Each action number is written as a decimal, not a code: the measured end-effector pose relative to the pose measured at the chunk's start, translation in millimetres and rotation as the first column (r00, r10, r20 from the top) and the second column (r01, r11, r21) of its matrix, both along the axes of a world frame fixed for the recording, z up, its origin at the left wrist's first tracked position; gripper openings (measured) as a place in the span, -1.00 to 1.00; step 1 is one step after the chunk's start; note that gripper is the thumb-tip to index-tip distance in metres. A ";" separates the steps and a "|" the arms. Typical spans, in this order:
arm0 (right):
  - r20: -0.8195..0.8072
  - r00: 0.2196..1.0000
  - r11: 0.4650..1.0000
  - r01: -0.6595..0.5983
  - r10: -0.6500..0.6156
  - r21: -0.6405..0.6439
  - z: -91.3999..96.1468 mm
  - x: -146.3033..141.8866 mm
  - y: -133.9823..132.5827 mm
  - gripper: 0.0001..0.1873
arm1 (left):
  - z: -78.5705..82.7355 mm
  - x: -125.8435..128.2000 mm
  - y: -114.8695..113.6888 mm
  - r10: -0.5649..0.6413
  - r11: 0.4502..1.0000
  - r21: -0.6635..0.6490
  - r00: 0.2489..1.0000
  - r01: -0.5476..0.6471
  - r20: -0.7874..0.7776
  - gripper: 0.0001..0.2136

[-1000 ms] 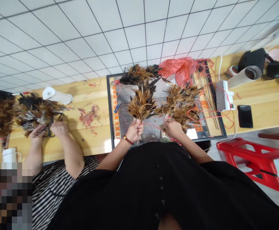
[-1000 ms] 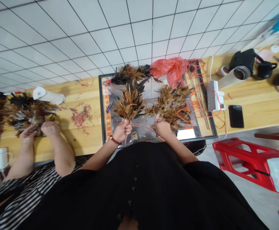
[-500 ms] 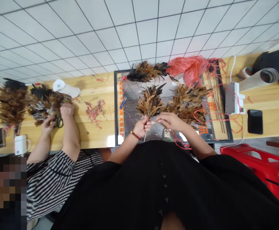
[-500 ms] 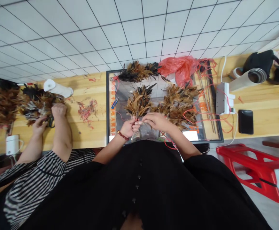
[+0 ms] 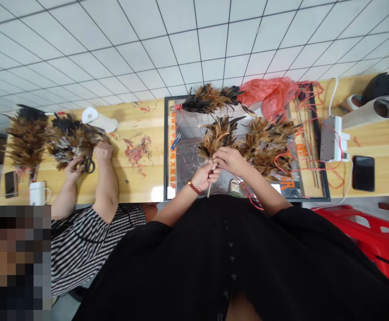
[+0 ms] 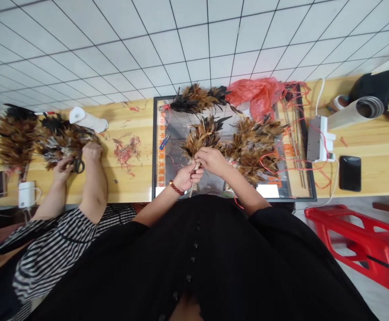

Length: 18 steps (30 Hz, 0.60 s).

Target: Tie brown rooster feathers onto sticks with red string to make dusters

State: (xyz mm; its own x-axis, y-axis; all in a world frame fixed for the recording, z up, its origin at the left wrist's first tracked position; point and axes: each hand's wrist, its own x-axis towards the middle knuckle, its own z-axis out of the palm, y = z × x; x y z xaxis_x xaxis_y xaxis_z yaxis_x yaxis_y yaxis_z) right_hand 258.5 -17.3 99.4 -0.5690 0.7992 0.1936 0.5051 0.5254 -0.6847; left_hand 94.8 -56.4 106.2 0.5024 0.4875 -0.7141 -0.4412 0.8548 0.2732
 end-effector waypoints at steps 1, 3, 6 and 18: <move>-0.018 1.000 1.000 0.016 -0.016 -0.010 0.5 -0.7 -0.7 -0.73 | 1.4 0.2 -0.2 0.006 1.000 0.004 1.000 -0.006 0.021 -0.71; -0.075 0.990 0.993 0.119 -0.120 -0.027 -1.2 -1.5 -3.8 -0.73 | 3.8 -0.1 -0.1 0.041 0.999 0.023 0.999 -0.041 0.035 -0.74; -0.173 0.863 0.879 0.458 -0.475 -0.129 -13.9 -0.2 -13.3 -0.62 | 6.2 -3.0 2.6 0.124 0.991 0.048 0.992 -0.124 0.011 -0.73; -0.103 0.948 0.822 0.203 -0.300 -0.532 -8.3 3.7 -18.8 -0.61 | -9.2 -11.9 21.0 0.029 0.976 0.200 0.854 0.088 -0.520 -0.69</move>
